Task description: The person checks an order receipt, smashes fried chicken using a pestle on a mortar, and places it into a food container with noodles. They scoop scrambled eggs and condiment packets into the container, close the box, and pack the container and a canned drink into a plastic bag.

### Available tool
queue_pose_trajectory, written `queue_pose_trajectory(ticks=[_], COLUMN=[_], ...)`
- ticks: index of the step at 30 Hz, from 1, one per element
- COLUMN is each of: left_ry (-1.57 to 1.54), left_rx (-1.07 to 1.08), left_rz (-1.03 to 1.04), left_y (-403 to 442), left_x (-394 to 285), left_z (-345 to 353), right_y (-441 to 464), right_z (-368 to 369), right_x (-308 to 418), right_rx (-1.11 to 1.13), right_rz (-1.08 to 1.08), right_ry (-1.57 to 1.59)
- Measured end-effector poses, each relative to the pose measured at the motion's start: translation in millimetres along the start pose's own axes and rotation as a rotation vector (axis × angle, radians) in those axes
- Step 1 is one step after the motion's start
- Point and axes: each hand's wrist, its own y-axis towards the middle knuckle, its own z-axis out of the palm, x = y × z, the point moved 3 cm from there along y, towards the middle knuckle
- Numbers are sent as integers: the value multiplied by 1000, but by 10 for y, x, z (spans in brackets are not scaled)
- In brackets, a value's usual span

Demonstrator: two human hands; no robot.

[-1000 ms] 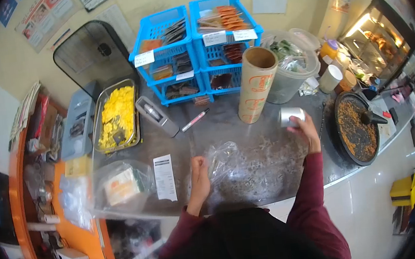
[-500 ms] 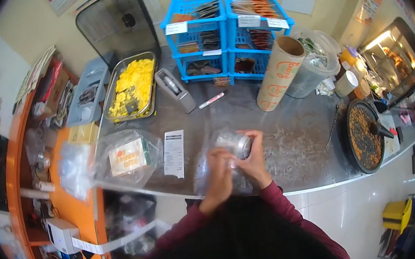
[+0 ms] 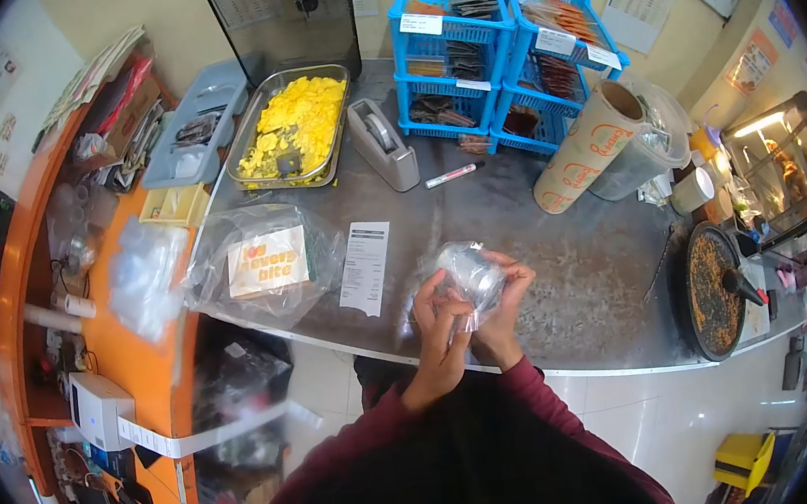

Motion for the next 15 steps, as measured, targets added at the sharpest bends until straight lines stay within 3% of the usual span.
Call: queue_pose_trajectory(ticks=[3, 8, 9, 11, 14, 15], left_ry=[7, -367, -460, -264, 146, 231], left_rx=[-112, -320, -355, -337, -270, -251], left_rz=[-68, -560, -631, -524, -267, -199], left_y=[-36, -70, -41, 27, 162, 269], left_x=[211, 875, 920, 952, 997, 806], left_z=[-115, -328, -375, -503, -680, -751], right_y=[-20, 44, 71, 105, 258, 298], right_z=[91, 414, 468, 563, 457, 330], right_x=[-56, -196, -228, -300, -182, -235], right_rx=[112, 459, 519, 640, 504, 596], right_rz=[-75, -193, -131, -4, -114, -3], right_ry=[-284, -629, -649, -688, -607, -713])
